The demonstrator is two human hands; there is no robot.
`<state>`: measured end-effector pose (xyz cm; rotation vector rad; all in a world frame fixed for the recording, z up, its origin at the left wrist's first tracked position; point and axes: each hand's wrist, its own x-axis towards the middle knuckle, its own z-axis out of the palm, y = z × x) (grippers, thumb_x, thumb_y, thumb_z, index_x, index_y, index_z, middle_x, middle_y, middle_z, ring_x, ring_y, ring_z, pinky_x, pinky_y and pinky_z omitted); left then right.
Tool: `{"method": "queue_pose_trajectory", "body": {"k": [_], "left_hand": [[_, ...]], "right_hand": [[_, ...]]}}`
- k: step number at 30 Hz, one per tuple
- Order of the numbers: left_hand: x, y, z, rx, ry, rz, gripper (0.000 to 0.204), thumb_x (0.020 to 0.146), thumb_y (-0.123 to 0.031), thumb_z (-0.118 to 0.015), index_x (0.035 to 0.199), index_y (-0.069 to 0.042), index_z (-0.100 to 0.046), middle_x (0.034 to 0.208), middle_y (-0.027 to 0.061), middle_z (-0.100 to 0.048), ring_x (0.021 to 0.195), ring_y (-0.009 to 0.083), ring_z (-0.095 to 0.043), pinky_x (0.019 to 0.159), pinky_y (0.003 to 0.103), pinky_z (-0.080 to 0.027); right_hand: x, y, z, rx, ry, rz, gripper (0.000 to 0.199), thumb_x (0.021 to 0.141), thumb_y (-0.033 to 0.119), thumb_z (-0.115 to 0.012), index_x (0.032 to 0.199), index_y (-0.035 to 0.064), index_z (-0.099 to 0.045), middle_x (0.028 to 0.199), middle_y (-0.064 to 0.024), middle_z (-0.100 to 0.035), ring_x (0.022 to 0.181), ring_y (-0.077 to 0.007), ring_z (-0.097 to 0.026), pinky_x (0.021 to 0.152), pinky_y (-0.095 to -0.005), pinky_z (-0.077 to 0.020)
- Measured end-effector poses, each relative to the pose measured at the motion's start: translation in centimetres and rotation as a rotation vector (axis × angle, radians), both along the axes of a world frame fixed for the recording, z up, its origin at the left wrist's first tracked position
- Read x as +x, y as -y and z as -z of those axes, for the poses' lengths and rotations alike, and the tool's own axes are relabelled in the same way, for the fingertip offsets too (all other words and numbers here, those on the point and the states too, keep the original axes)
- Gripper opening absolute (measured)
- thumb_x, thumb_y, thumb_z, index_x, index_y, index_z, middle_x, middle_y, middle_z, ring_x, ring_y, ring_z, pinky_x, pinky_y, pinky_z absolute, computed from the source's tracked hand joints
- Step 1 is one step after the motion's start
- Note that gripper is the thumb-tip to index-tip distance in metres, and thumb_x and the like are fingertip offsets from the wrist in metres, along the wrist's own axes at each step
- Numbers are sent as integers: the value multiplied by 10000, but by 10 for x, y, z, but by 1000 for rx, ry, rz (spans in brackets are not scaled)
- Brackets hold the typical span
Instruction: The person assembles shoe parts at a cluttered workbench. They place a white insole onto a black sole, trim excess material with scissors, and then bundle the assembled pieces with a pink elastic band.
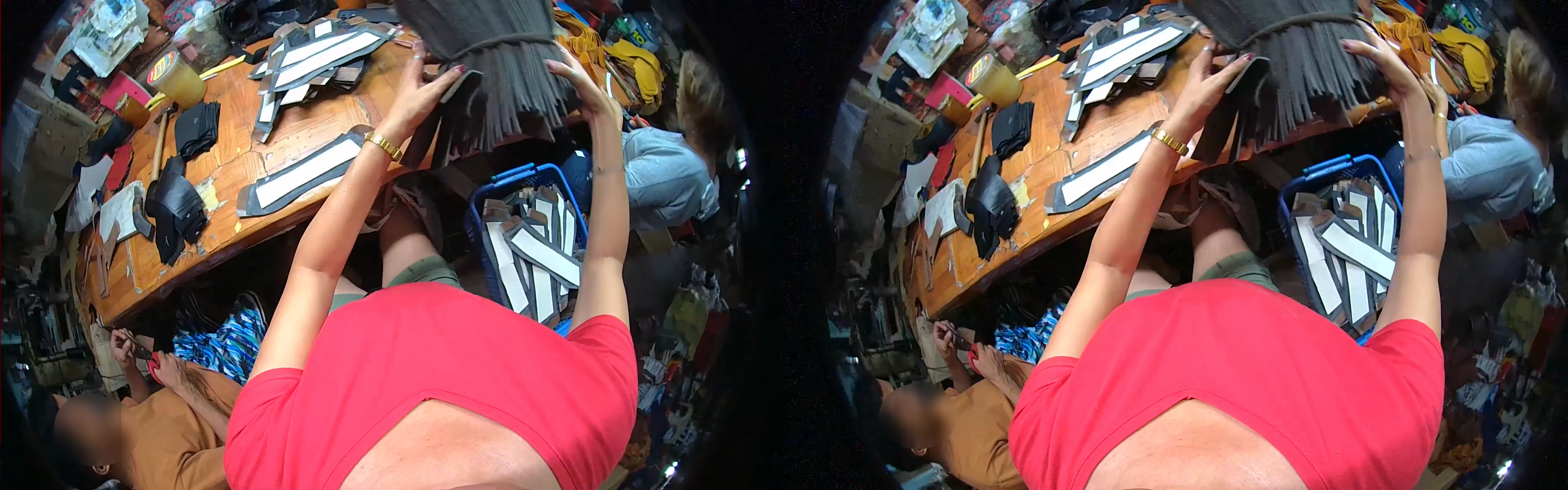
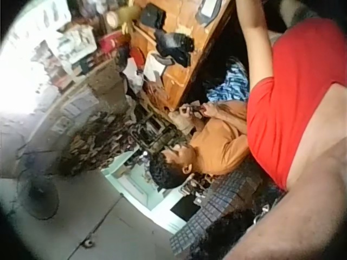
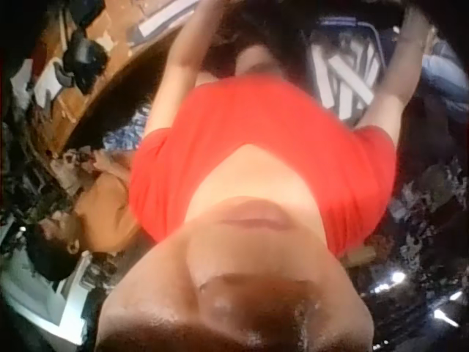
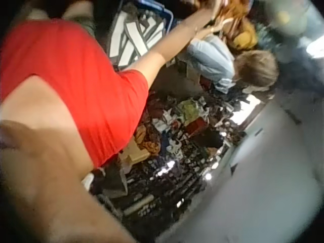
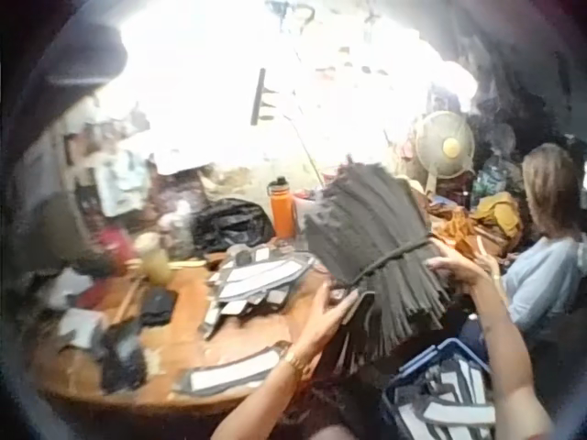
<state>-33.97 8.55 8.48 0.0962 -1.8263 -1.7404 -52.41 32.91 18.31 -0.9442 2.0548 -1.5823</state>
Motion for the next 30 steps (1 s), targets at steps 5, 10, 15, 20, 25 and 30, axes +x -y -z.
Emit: {"method": "queue_pose_trajectory", "body": {"k": [5, 10, 15, 20, 25, 30], "left_hand": [[35, 2, -23, 347, 87, 425, 433, 993, -240, -514, 1381, -49, -502, 1234, 53, -615, 1137, 141, -542, 973, 307, -422], [17, 34, 46, -617, -35, 155, 542, 832, -311, -708, 1336, -166, -574, 1136, 100, -662, 1095, 224, -607, 915, 374, -469], [-3, 35, 74, -1174, 269, -192, 450, 845, -464, -656, 1222, -218, -652, 1386, 141, -480, 1180, 370, -516, 971, 538, -323], [-38, 49, 76, -1204, 285, -214, 368, 903, -365, -598, 1248, -237, -623, 1286, 129, -531, 1056, 323, -577, 886, 470, -374], [-83, 83, 89, -1128, 295, -400, 362, 859, -272, -659, 1216, -211, -643, 1268, 139, -529, 1058, 343, -565, 887, 455, -392], [-111, 118, 94, -1025, 260, -338, 397, 870, -240, -645, 1261, -189, -606, 1385, 201, -457, 1136, 420, -552, 966, 510, -446]], "right_hand": [[-8, -84, 35, 2, -284, 230, 918, 728, 304, -725, 1499, 36, -304, 1302, -98, -540, 1183, -207, -523, 1011, -320, -406], [31, -136, 94, -35, 96, 172, 843, 706, 375, -666, 1419, 10, -404, 1131, -49, -589, 1053, -127, -570, 918, -313, -478], [128, -137, 114, -324, 472, 192, 819, 687, 401, -691, 1353, -3, -437, 1207, -102, -567, 1069, -209, -589, 960, -371, -480], [151, -135, 108, -421, 571, 271, 950, 663, 394, -709, 1446, -3, -346, 1382, -169, -469, 1238, -279, -497, 1065, -409, -396], [134, -146, 118, -363, 464, 286, 967, 649, 411, -694, 1451, -1, -346, 1385, -146, -466, 1252, -269, -480, 1077, -401, -370], [110, -140, 118, -296, 253, 355, 959, 639, 419, -692, 1424, -29, -372, 1383, -139, -469, 1247, -245, -474, 1075, -372, -351]]}}
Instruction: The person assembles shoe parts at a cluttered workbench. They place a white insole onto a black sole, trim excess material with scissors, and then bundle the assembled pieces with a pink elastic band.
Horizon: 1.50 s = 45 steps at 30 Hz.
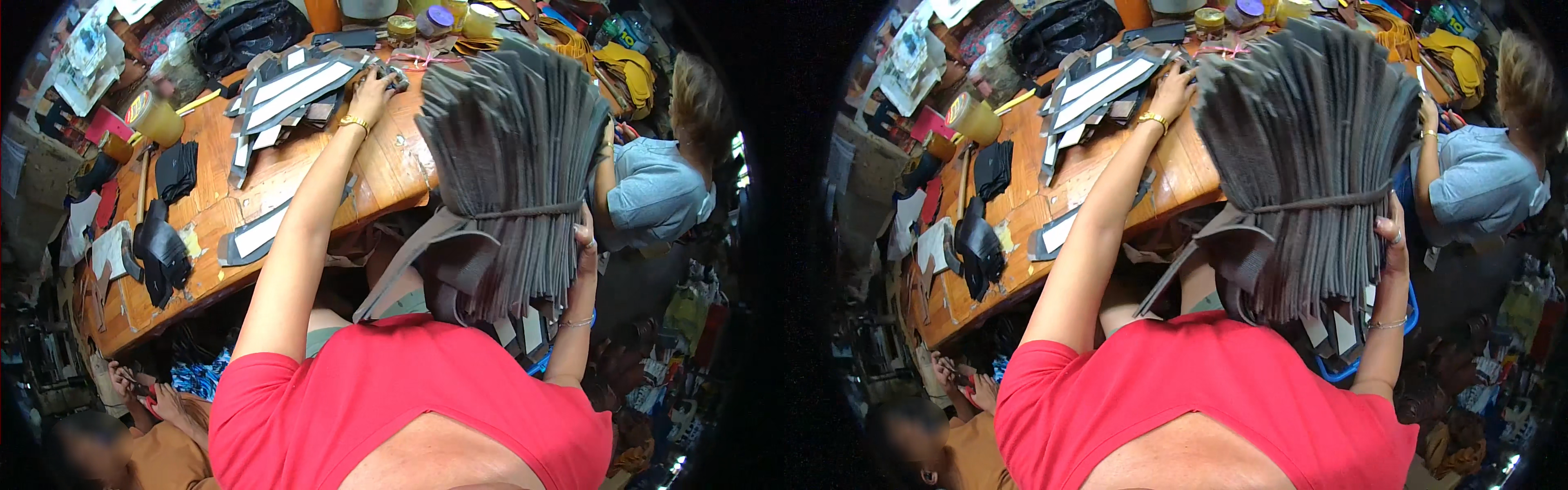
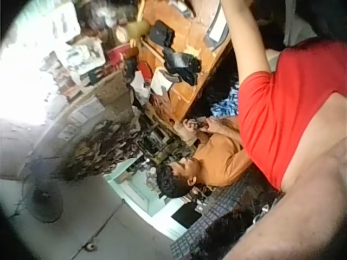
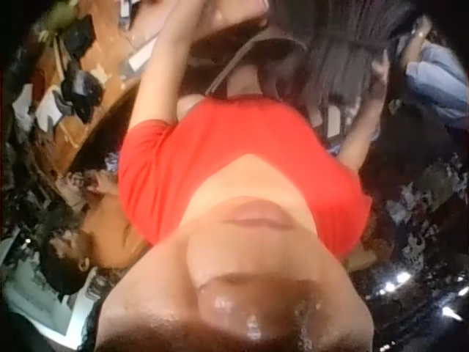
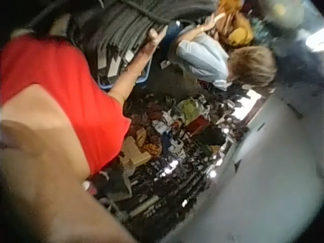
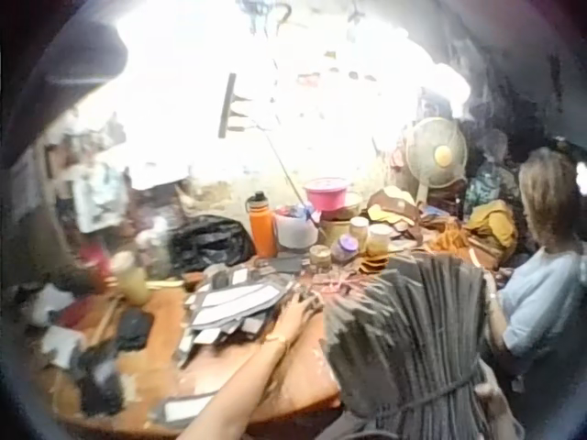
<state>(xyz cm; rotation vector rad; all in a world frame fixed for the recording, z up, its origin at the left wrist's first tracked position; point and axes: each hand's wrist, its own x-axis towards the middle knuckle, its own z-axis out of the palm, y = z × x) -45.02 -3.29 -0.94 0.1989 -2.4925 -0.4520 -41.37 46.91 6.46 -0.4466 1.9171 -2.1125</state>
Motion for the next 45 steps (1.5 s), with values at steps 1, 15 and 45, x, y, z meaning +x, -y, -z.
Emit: {"method": "queue_pose_trajectory", "body": {"k": [1, 15, 45], "left_hand": [[-1, -3, -9, 96, 64, 6, 437, 865, -251, -652, 1293, -193, -581, 1353, 216, -470, 1117, 423, -560, 948, 510, -453], [165, -24, -124, 1290, -166, 287, 492, 1035, -364, -391, 1420, -61, -432, 1251, 180, -614, 1106, 252, -617, 901, 346, -491], [143, -130, -77, 57, -210, 205, 771, 683, -95, -781, 1391, -183, -490, 1485, 120, -398, 1382, 332, -359, 1121, 504, -268]], "right_hand": [[-1, 12, -12, 38, -49, 29, 956, 637, 421, -692, 1414, -39, -381, 1380, -137, -472, 1242, -239, -475, 1072, -364, -349], [7, 159, -176, 1071, -1351, 397, 811, 606, 256, -805, 1361, 155, -525, 1127, -136, -649, 1015, -288, -626, 882, -390, -480], [-7, 145, -67, 424, -1083, 166, 139, 842, 60, -670, 965, 21, -723, 994, -123, -711, 921, -259, -674, 850, -331, -507]]}}
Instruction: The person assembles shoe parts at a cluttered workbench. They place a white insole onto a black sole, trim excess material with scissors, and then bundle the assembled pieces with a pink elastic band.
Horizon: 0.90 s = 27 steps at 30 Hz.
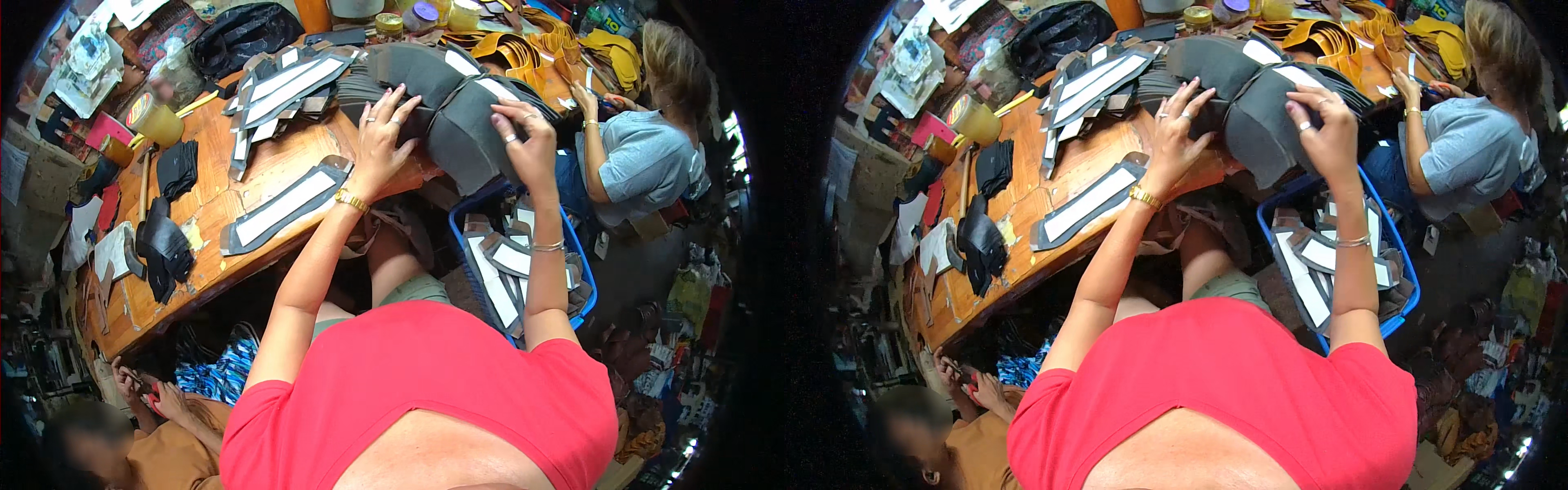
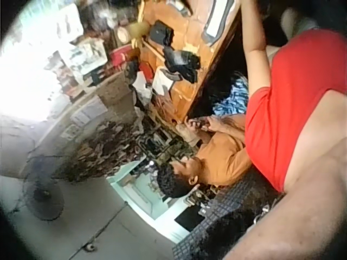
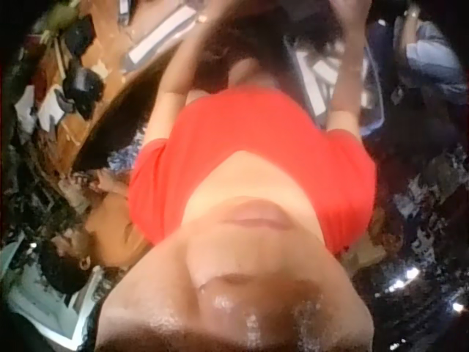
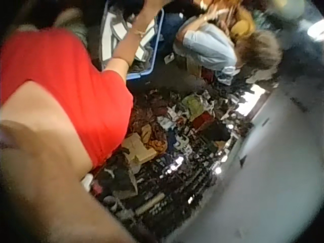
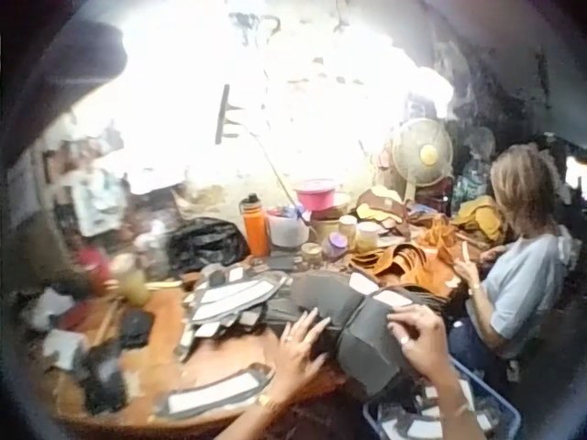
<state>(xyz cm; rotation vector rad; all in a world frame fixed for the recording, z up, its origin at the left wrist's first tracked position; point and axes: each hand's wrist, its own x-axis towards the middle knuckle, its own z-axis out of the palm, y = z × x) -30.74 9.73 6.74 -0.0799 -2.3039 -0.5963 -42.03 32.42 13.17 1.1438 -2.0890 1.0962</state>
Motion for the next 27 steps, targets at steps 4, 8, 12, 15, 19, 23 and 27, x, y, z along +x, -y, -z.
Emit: {"method": "queue_pose_trajectory", "body": {"k": [4, 8, 12, 15, 19, 23, 27], "left_hand": [[8, -1, 11, 40, -9, -10, 707, 698, -57, -758, 1349, -182, -512, 1471, 83, -405, 1386, 310, -348, 1124, 522, -255], [16, -4, 12, 16, -1, -5, 644, 734, -44, -723, 1334, -167, -524, 1457, 95, -424, 1371, 317, -368, 1119, 510, -268], [17, -4, 6, 59, 9, 22, 564, 804, -87, -687, 1340, -144, -523, 1450, 144, -424, 1355, 353, -380, 1114, 493, -279], [10, -10, -4, 137, 3, 13, 543, 873, -169, -656, 1384, -113, -479, 1467, 192, -383, 1356, 374, -369, 1110, 456, -291], [-15, -21, -17, 224, -22, 58, 611, 919, -310, -623, 1452, -118, -393, 1484, 244, -319, 1367, 397, -340, 1109, 457, -282], [-47, -9, -30, 170, -63, -42, 556, 870, -354, -665, 1348, -108, -523, 1337, 220, -456, 1214, 399, -446, 1003, 485, -361], [-65, -20, -63, -152, -268, -332, 382, 811, -291, -701, 1150, -117, -670, 1084, 107, -570, 968, 294, -519, 829, 428, -398]], "right_hand": [[-48, -3, -14, -220, 170, 29, 157, 876, 35, -636, 1010, 28, -718, 914, -99, -729, 808, -176, -698, 736, -269, -523], [-121, 10, 4, 158, 72, 86, 320, 847, 289, -693, 1088, 79, -707, 976, -139, -704, 956, -282, -672, 869, -372, -504], [-129, 31, 11, 329, 169, 148, 265, 845, 305, -681, 1005, 97, -723, 908, -117, -715, 899, -285, -683, 810, -390, -510], [-119, 36, 11, 160, 133, 159, 193, 866, 222, -666, 940, 47, -703, 876, -119, -714, 840, -287, -686, 757, -378, -510], [-105, 40, 16, -180, 111, 142, 101, 878, 106, -649, 900, 16, -690, 851, -144, -711, 784, -263, -690, 701, -333, -508], [-100, 36, 12, -330, 88, 149, 83, 874, 57, -670, 918, -6, -704, 836, -116, -723, 753, -168, -684, 698, -280, -509], [-88, 38, 21, -388, 76, 209, 103, 854, 118, -691, 865, 17, -703, 779, -137, -693, 695, -248, -668, 642, -338, -497]]}}
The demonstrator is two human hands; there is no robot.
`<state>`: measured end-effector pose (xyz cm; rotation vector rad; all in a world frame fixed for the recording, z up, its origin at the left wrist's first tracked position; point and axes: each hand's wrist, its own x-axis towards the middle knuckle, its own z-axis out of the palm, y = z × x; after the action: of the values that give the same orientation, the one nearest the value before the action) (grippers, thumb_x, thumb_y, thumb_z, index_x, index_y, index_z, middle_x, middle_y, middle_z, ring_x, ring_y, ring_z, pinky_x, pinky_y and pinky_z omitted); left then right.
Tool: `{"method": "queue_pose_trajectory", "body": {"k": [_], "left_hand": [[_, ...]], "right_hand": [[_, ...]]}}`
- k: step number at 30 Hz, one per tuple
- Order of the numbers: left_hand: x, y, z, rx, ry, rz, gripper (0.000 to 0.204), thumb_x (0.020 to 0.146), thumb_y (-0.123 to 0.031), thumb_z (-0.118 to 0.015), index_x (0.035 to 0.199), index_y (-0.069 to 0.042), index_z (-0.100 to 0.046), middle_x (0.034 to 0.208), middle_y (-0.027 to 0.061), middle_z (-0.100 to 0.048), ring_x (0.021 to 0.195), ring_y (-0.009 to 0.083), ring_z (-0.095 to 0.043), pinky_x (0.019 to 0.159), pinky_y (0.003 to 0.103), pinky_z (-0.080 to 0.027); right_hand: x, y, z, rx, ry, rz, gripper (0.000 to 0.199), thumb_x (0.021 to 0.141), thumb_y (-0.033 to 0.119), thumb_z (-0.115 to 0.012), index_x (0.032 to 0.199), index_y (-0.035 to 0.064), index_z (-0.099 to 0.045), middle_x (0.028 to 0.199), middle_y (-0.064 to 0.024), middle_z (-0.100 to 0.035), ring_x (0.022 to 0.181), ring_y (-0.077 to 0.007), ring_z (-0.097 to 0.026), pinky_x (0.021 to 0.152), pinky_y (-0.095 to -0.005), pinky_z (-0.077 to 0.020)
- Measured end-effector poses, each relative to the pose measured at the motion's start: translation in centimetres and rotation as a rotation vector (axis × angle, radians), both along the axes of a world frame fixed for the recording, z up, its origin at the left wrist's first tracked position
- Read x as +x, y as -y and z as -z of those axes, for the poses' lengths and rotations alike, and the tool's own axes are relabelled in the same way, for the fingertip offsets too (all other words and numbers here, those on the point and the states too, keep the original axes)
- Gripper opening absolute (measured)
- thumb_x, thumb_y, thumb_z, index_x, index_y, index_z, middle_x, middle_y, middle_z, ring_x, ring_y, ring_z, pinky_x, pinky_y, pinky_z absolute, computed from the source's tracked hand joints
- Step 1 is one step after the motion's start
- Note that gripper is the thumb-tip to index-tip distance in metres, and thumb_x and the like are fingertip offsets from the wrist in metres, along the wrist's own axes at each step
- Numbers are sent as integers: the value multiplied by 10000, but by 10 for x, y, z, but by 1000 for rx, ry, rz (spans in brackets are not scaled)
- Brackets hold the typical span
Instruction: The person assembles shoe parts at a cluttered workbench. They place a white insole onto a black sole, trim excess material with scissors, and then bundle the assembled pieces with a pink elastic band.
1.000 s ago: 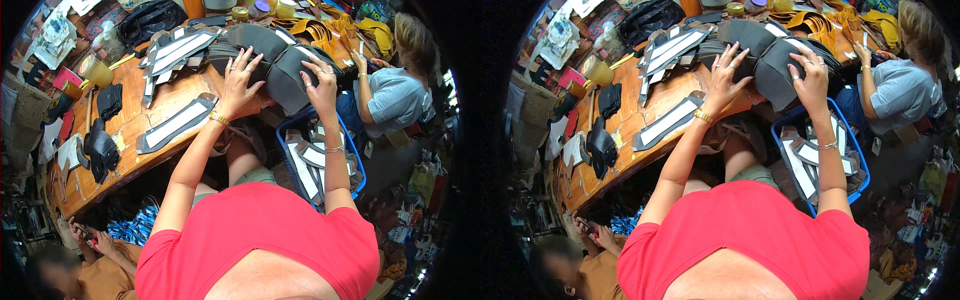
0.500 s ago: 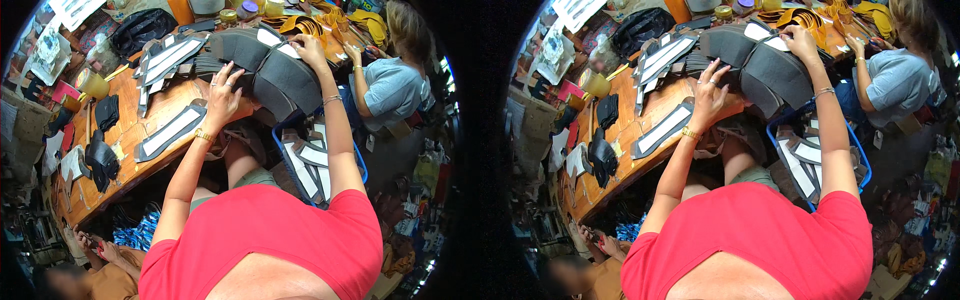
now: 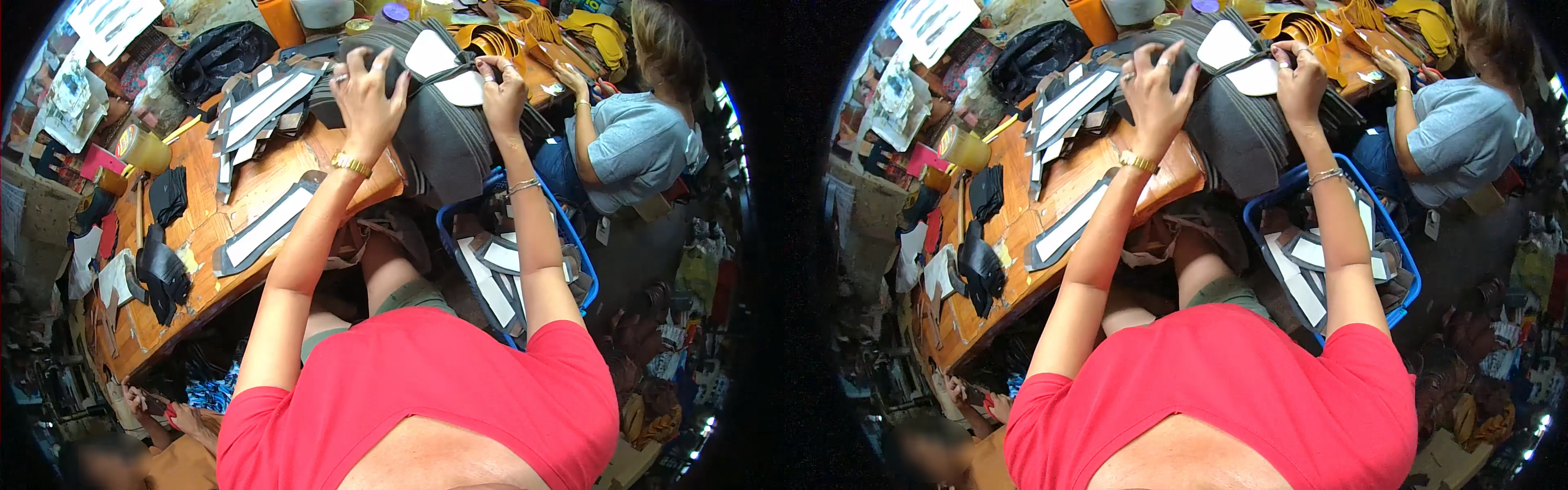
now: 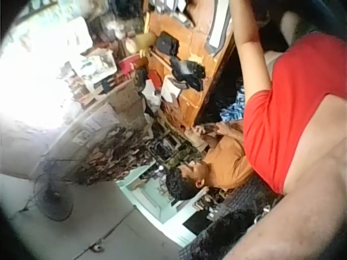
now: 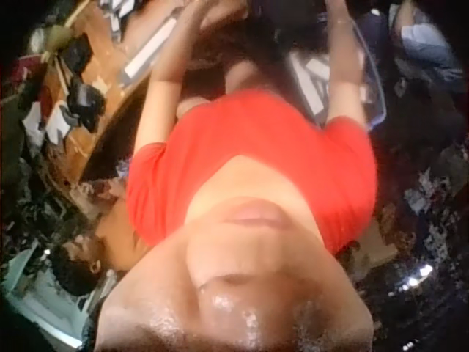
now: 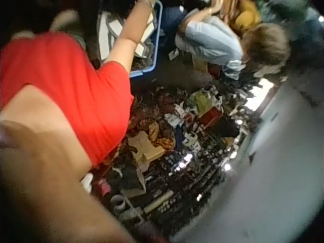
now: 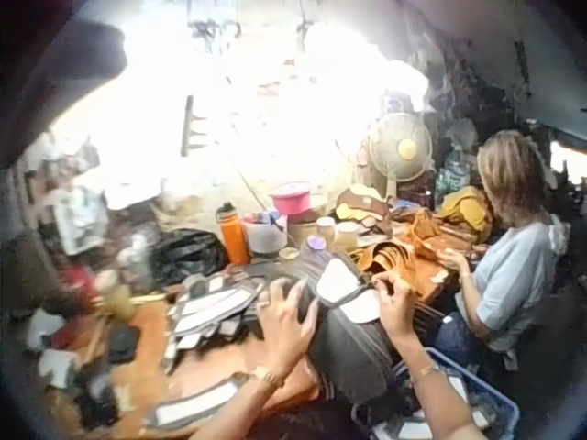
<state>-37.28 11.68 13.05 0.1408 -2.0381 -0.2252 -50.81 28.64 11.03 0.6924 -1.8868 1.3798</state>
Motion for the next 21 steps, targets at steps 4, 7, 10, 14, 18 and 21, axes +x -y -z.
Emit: {"method": "queue_pose_trajectory", "body": {"k": [4, 7, 10, 14, 18, 21], "left_hand": [[-44, -8, -8, 45, 77, 250, 293, 813, -235, -704, 1077, -110, -688, 894, 117, -596, 829, 305, -600, 735, 397, -479], [-74, -5, 6, 83, 148, 387, 245, 781, -233, -729, 993, -110, -723, 887, 101, -597, 835, 306, -624, 752, 398, -505], [-95, 7, 9, 196, 288, 498, 218, 763, -268, -743, 930, -128, -742, 889, 91, -600, 853, 297, -629, 751, 397, -509], [-109, -2, 7, 75, 286, 347, 216, 796, -316, -726, 953, -168, -743, 890, 76, -616, 827, 251, -662, 716, 390, -511], [-121, -3, 5, -5, 298, 407, 160, 830, -287, -684, 942, -180, -725, 888, 63, -643, 820, 262, -663, 724, 398, -514], [-132, -5, 10, 163, 241, 430, 172, 853, -288, -664, 975, -172, -698, 888, 75, -679, 814, 273, -667, 733, 404, -516]], "right_hand": [[13, 15, 6, 20, -51, -36, 68, 842, 78, -660, 846, 13, -678, 831, -126, -650, 779, -293, -633, 700, -365, -481], [11, 19, 7, 69, -141, 33, 78, 850, 97, -654, 855, 21, -673, 836, -120, -641, 789, -307, -627, 702, -374, -479], [-1, 18, 15, 48, -47, 46, 82, 851, 100, -654, 851, 20, -673, 835, -122, -645, 793, -309, -630, 706, -374, -480], [-17, 16, 20, 25, -28, 32, 98, 849, 117, -663, 832, 21, -676, 839, -126, -658, 802, -308, -635, 712, -381, -479], [-25, 11, 23, 28, -61, 78, 96, 841, 108, -670, 837, 13, -682, 822, -131, -668, 775, -306, -648, 696, -372, -482], [-37, 9, 27, -65, 45, 24, 97, 845, 103, -669, 846, 8, -690, 801, -127, -681, 735, -284, -661, 675, -359, -489]]}}
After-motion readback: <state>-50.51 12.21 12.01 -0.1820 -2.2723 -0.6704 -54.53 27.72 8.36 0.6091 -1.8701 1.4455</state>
